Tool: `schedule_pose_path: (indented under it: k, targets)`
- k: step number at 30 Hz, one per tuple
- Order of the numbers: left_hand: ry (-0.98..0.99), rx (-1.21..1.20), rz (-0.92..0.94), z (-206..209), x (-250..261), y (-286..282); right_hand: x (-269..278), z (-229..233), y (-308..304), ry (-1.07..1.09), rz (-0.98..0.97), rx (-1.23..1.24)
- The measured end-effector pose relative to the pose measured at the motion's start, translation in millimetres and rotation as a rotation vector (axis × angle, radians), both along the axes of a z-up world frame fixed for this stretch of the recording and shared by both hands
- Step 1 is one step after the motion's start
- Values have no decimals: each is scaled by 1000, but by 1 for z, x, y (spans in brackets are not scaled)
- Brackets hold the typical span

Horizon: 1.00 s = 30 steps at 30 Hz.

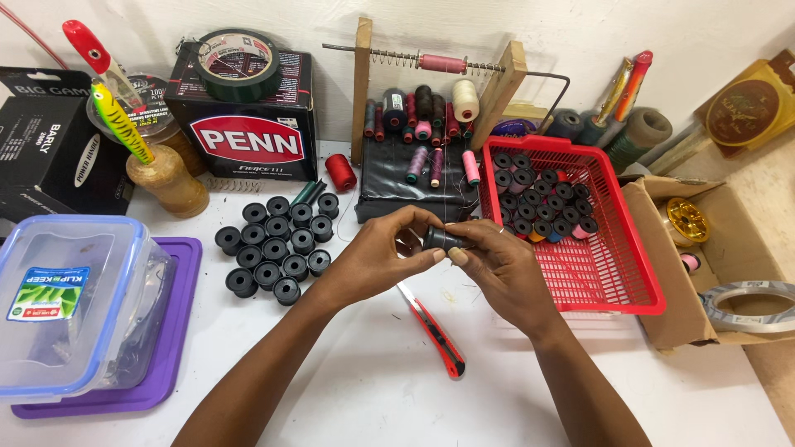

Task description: The person winds thread from a spool onto a small black bobbin using a hand-cranked winder. They then remove the bobbin and continue winding by hand, securing the thread end with a utility knife.

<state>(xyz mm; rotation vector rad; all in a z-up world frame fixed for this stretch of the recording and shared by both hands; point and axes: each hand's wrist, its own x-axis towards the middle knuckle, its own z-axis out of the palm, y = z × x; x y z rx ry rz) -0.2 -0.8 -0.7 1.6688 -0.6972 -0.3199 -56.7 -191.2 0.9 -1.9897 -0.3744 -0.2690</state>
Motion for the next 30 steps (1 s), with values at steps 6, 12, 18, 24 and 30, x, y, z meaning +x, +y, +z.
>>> schedule_pose_path:
  k: [6,12,18,24,30]
  targets:
    - [-52,-59,-34,-5,4,0,1,-4,-4,49,10,103]
    - [-134,-105,-32,-7,3,-1,-1,-4,-1,109,-5,206]
    - [-209,-152,-31,-8,3,-1,-6,3,5,129,-30,247]
    - [-234,-202,-85,-6,2,-1,-4,4,7,54,-217,335]
    - [-228,-173,-137,-6,1,-2,16,-18,9,361,-157,686]
